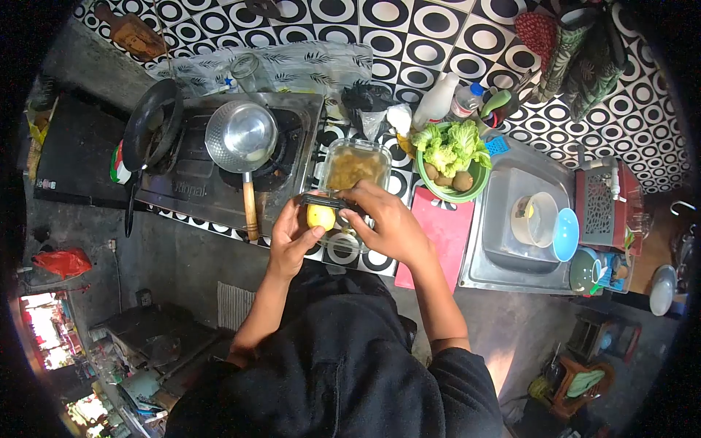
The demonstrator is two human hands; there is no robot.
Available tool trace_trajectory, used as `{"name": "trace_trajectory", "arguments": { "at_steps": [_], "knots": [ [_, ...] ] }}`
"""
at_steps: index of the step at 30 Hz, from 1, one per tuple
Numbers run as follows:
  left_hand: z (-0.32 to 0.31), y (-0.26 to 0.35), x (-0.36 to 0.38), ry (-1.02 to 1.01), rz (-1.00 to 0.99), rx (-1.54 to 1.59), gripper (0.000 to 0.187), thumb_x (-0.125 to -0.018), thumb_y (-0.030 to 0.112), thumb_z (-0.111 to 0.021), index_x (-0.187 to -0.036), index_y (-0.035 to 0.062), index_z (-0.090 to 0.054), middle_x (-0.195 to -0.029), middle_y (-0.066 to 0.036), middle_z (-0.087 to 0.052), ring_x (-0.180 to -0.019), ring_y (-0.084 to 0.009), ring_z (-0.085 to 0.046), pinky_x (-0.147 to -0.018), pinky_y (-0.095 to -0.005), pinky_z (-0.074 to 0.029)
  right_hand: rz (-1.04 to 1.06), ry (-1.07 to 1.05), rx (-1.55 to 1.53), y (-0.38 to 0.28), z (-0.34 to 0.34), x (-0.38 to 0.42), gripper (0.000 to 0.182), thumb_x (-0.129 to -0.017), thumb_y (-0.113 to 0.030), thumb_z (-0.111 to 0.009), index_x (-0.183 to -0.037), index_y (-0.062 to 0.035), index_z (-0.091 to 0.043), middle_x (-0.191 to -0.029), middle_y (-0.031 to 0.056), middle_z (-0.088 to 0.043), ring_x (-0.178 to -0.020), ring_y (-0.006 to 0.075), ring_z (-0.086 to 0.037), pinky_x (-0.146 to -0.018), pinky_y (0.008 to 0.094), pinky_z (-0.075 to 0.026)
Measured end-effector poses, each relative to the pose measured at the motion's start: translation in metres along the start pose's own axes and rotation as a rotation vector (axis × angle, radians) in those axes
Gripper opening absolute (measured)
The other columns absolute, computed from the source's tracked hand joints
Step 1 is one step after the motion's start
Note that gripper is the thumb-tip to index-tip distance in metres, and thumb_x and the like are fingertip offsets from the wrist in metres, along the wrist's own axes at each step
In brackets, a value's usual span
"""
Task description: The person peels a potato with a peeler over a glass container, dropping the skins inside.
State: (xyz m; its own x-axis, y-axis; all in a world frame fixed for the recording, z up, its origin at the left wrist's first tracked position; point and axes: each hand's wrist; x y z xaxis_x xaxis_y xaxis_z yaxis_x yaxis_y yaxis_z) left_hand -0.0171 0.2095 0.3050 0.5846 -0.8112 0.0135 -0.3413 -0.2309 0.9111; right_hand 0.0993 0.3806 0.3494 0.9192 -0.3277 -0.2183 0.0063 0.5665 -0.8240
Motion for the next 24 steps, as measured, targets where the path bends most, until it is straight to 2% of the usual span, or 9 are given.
{"name": "trace_trajectory", "arguments": {
  "at_steps": [4,7,10,15,19,24],
  "knots": [
    [0.014,0.011,0.000,-0.012,-0.001,0.001,0.061,-0.088,0.009,-0.072,-0.141,-0.0031,-0.043,-0.132,-0.011,-0.055,-0.122,-0.0193,-0.055,-0.104,-0.0333,-0.043,0.013,0.005,0.029,-0.010,-0.013,-0.011,0.025,-0.089,-0.011,-0.069,-0.110,0.0013,-0.064,-0.092,0.0158,-0.061,-0.084,0.0358,-0.062,-0.074,0.0420,-0.050],
    [0.031,0.016,-0.001,-0.057,-0.028,0.038,0.056,-0.091,-0.001,-0.067,-0.140,-0.0029,-0.041,-0.134,-0.012,-0.053,-0.125,-0.0191,-0.053,-0.108,-0.0339,-0.043,0.007,0.010,0.052,-0.021,-0.023,-0.020,0.023,-0.089,-0.010,-0.069,-0.108,0.0006,-0.065,-0.092,0.0153,-0.060,-0.084,0.0358,-0.062,-0.074,0.0420,-0.050],
    [0.043,0.029,-0.001,-0.038,-0.003,0.012,0.060,-0.089,0.009,-0.072,-0.140,-0.0026,-0.044,-0.131,-0.011,-0.056,-0.122,-0.0194,-0.055,-0.105,-0.0332,-0.043,-0.004,0.015,0.072,-0.029,-0.035,-0.029,0.021,-0.089,-0.010,-0.069,-0.107,0.0000,-0.065,-0.092,0.0150,-0.060,-0.084,0.0359,-0.062,-0.073,0.0424,-0.050],
    [0.067,0.040,-0.002,-0.035,-0.047,0.029,0.059,-0.089,0.007,-0.072,-0.139,-0.0028,-0.044,-0.129,-0.011,-0.057,-0.120,-0.0185,-0.056,-0.103,-0.0324,-0.044,0.014,0.030,0.126,-0.043,-0.054,-0.043,0.022,-0.088,-0.011,-0.070,-0.107,-0.0017,-0.065,-0.092,0.0141,-0.060,-0.083,0.0362,-0.062,-0.072,0.0428,-0.050],
    [0.092,0.047,-0.001,-0.091,0.004,0.063,0.058,-0.089,0.000,-0.069,-0.139,-0.0020,-0.041,-0.131,-0.010,-0.054,-0.122,-0.0171,-0.055,-0.104,-0.0317,-0.046,0.024,0.079,0.145,-0.053,-0.070,-0.052,0.023,-0.087,-0.009,-0.071,-0.107,-0.0010,-0.065,-0.089,0.0142,-0.059,-0.081,0.0357,-0.062,-0.071,0.0423,-0.050],
    [0.112,0.057,-0.001,-0.138,0.024,0.020,0.058,-0.088,0.000,-0.069,-0.139,-0.0019,-0.041,-0.131,-0.010,-0.054,-0.122,-0.0175,-0.054,-0.103,-0.0322,-0.047,0.012,0.100,0.141,-0.066,-0.089,-0.063,0.023,-0.086,-0.007,-0.071,-0.108,-0.0011,-0.066,-0.088,0.0143,-0.059,-0.080,0.0354,-0.062,-0.069,0.0423,-0.050]
  ]
}}
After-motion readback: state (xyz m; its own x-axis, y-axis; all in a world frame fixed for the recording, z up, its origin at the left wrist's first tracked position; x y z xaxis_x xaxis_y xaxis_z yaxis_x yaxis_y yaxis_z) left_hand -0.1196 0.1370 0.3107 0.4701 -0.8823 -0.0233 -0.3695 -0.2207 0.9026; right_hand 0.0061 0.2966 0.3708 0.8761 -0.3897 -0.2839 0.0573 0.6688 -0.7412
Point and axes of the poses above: each hand's wrist, its own x-axis away from the middle knuckle, its own z-axis out of the back of the hand, y = z × x
